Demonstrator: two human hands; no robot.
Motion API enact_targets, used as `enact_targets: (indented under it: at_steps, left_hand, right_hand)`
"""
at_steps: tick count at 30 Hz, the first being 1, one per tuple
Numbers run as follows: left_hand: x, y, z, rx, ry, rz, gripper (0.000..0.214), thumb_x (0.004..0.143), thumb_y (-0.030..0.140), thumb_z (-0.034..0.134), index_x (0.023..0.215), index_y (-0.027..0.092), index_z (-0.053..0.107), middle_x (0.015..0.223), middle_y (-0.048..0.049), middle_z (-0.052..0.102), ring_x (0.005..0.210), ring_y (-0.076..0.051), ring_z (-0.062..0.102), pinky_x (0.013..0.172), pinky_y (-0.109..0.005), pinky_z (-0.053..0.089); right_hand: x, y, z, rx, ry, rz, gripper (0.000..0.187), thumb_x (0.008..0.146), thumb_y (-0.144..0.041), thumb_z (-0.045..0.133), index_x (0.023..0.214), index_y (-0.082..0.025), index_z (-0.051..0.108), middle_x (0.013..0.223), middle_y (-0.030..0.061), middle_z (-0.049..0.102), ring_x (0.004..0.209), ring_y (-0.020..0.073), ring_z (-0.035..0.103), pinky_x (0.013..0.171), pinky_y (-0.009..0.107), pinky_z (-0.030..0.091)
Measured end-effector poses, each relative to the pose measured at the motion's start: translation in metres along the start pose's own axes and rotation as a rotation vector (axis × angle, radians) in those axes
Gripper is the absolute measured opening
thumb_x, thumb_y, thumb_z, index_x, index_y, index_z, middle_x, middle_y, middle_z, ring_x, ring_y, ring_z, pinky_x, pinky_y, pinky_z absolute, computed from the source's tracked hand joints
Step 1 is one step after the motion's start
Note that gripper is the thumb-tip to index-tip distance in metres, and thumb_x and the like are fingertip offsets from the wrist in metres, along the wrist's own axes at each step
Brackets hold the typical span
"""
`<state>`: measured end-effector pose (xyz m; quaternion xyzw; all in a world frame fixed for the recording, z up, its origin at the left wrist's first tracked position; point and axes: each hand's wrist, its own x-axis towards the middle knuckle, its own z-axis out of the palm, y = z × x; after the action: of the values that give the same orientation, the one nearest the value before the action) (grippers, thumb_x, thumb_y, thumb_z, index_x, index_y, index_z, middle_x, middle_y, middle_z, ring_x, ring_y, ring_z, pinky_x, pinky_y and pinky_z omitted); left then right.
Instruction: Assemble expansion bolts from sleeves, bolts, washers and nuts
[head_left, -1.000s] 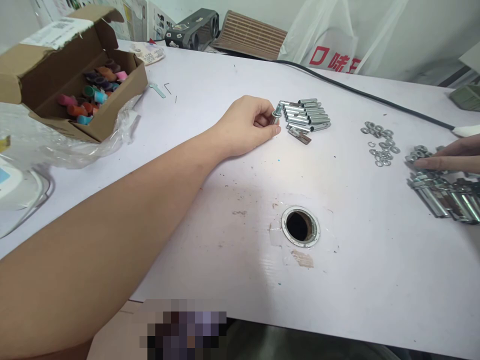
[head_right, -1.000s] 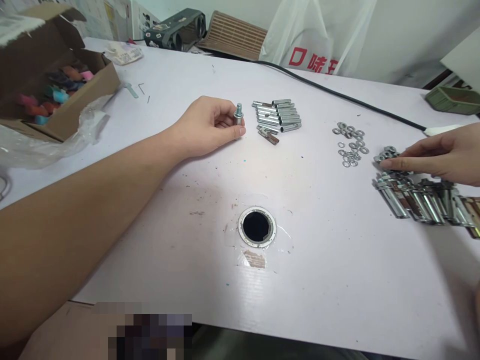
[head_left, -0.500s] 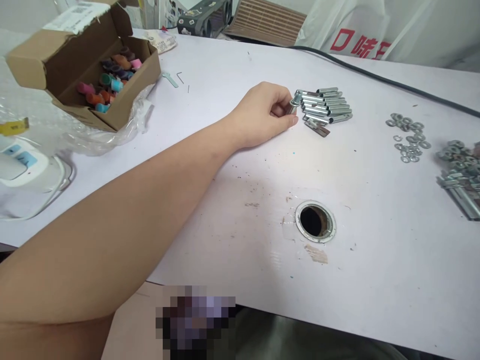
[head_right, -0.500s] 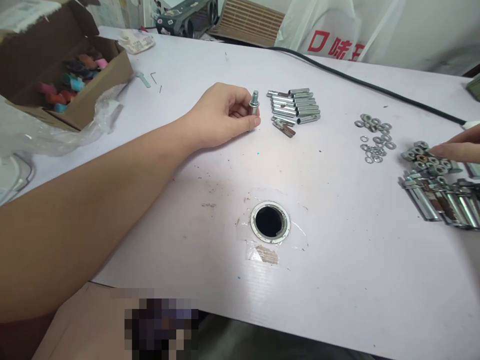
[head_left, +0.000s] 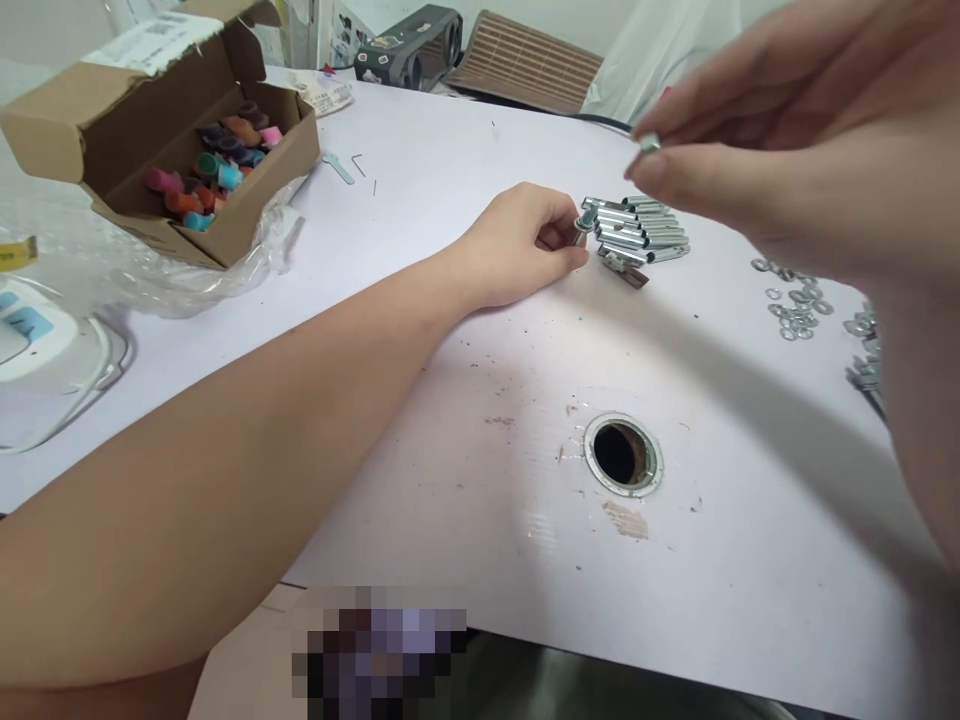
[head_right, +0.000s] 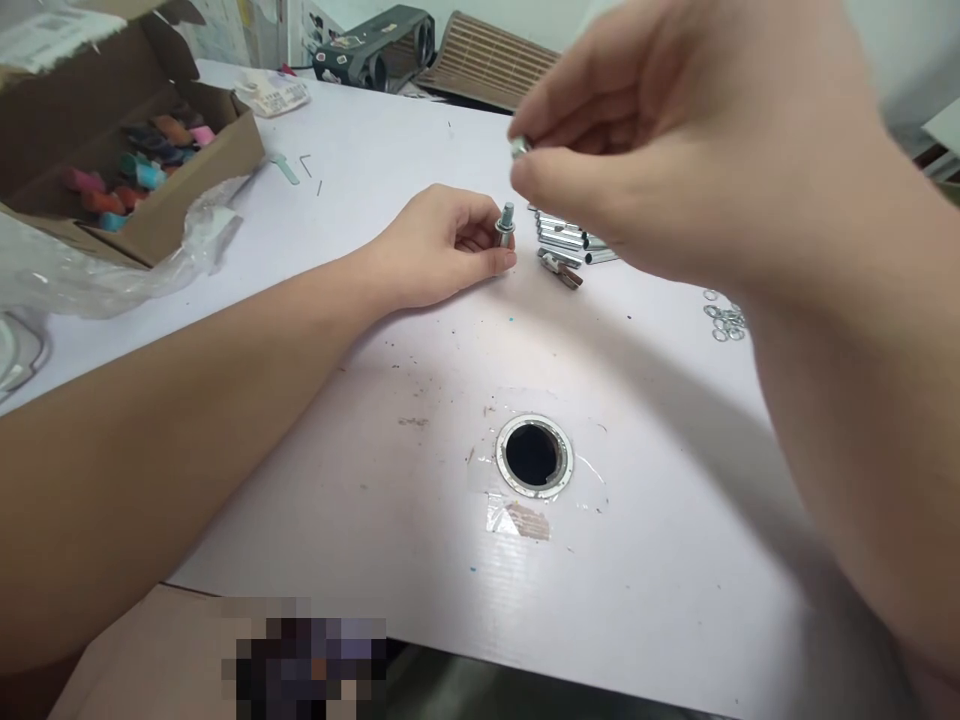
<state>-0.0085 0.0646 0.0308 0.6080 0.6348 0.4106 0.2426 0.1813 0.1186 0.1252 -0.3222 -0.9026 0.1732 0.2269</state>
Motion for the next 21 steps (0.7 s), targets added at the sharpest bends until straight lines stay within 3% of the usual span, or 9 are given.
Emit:
enact_targets:
  at_steps: [4, 7, 14, 18, 21]
  left_hand:
    - [-0.002, 0.0, -0.003, 0.027, -0.006, 0.05, 0.01, 0.082, 0.015, 0.071, 0.077, 0.021, 0.065, 0.081, -0.0024, 0.066, 0.086, -0.02, 0.062, 0.082, -0.036, 0.047]
    - [-0.002, 0.001, -0.004, 0.051, -0.009, 0.055, 0.012, 0.08, 0.012, 0.069, 0.075, 0.021, 0.064, 0.079, -0.0016, 0.065, 0.086, -0.02, 0.061, 0.081, -0.036, 0.045]
    - [0.001, 0.002, -0.001, -0.018, -0.015, 0.027, 0.014, 0.086, 0.011, 0.071, 0.079, 0.02, 0.063, 0.076, -0.0008, 0.064, 0.078, -0.016, 0.06, 0.082, -0.034, 0.048]
    - [0.001, 0.001, 0.0, -0.048, -0.011, 0.025, 0.018, 0.082, 0.008, 0.074, 0.076, 0.019, 0.061, 0.075, -0.0001, 0.063, 0.075, -0.014, 0.058, 0.08, -0.033, 0.047]
    - [0.0, 0.003, -0.001, -0.057, -0.016, 0.011, 0.02, 0.082, 0.009, 0.075, 0.075, 0.019, 0.06, 0.072, 0.0007, 0.06, 0.076, -0.014, 0.059, 0.079, -0.032, 0.046]
  right_hand:
    - [0.019, -0.006, 0.024, -0.215, -0.119, -0.221, 0.018, 0.087, -0.011, 0.08, 0.098, -0.025, 0.087, 0.078, -0.0009, 0.075, 0.08, 0.0185, 0.075, 0.073, 0.034, 0.064]
    - [0.017, -0.003, 0.033, -0.293, -0.196, -0.275, 0.022, 0.083, -0.009, 0.079, 0.095, -0.026, 0.088, 0.076, -0.0021, 0.076, 0.075, 0.019, 0.072, 0.071, 0.036, 0.059]
    - [0.009, -0.01, 0.019, -0.336, -0.008, -0.13, 0.027, 0.095, -0.016, 0.07, 0.111, -0.027, 0.088, 0.091, 0.003, 0.078, 0.09, 0.0235, 0.074, 0.082, 0.043, 0.057]
    - [0.018, 0.003, 0.029, -0.356, -0.09, -0.159, 0.032, 0.092, -0.012, 0.069, 0.112, -0.028, 0.089, 0.091, 0.0033, 0.079, 0.093, 0.0287, 0.075, 0.083, 0.046, 0.056]
    - [0.024, 0.013, 0.034, -0.28, -0.109, -0.204, 0.034, 0.092, -0.008, 0.068, 0.109, -0.027, 0.089, 0.087, 0.002, 0.079, 0.088, 0.0243, 0.075, 0.082, 0.042, 0.056]
